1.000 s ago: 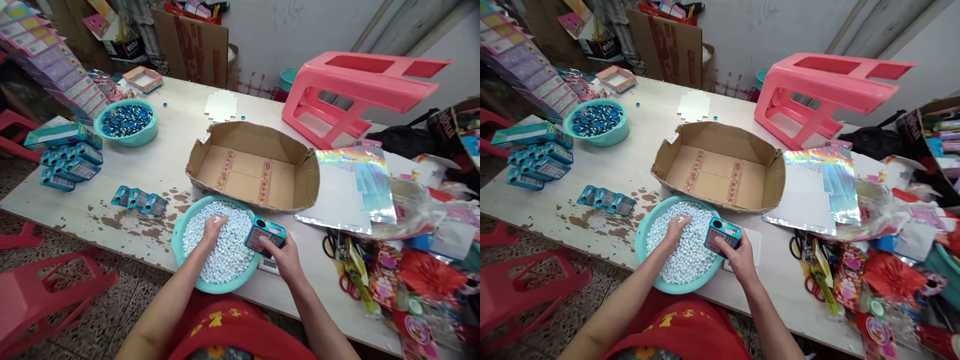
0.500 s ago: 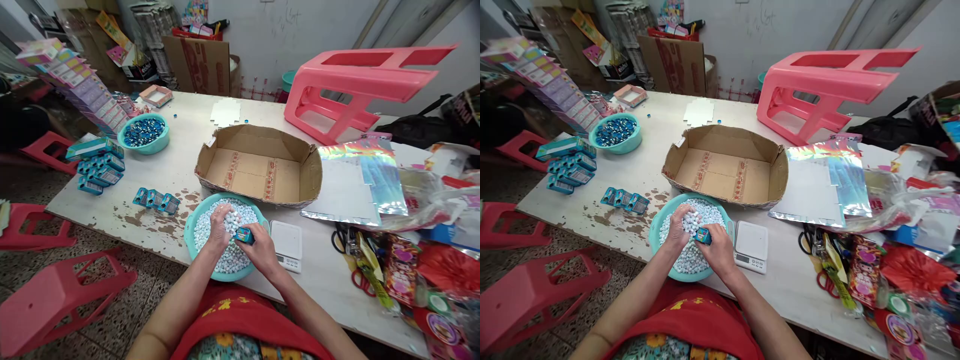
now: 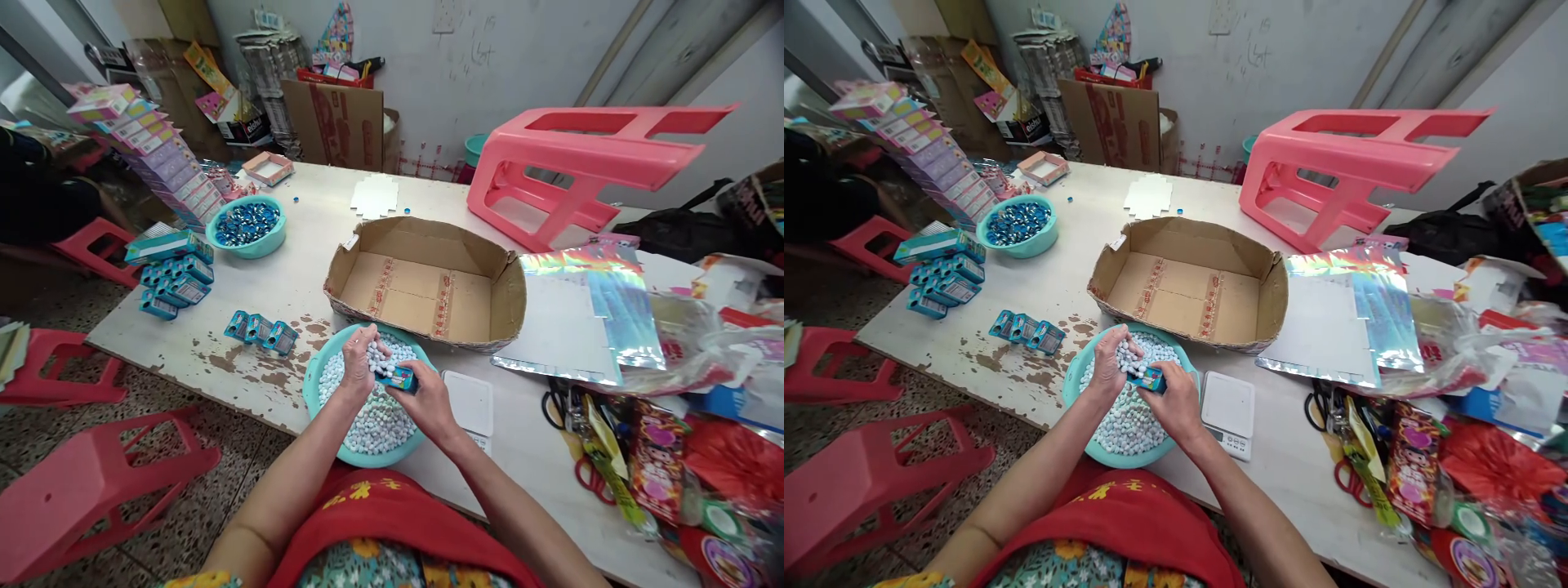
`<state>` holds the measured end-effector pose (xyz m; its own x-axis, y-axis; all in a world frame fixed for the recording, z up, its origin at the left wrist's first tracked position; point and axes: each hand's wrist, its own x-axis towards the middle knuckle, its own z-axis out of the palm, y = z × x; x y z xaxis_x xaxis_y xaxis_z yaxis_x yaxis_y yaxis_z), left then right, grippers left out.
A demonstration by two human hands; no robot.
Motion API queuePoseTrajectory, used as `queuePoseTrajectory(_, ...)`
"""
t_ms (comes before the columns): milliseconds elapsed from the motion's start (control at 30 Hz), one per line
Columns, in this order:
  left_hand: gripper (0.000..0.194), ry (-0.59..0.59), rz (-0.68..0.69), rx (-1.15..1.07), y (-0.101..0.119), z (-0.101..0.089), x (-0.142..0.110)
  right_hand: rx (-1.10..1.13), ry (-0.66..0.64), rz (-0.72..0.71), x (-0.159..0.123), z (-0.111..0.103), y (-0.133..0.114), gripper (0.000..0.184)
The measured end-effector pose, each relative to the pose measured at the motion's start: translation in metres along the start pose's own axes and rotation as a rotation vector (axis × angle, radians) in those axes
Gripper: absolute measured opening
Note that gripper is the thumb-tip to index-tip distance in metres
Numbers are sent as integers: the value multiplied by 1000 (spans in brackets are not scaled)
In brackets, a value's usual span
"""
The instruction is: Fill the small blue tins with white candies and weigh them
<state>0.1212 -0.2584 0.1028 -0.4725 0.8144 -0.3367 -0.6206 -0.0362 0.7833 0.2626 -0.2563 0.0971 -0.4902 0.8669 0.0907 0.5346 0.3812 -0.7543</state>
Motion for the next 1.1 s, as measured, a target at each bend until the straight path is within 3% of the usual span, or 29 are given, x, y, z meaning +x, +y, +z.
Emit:
queuePoseTrajectory(700, 27, 34, 34, 45, 1, 11, 2, 62, 19, 29, 14, -2, 4, 25)
queuePoseTrajectory(800, 26, -6, 23, 59, 0, 11, 2, 85, 25, 45, 16, -2, 5, 24)
queuePoseTrajectory(1100, 23, 6, 76, 49, 4, 16, 1, 150, 43, 70, 15, -5, -5, 24)
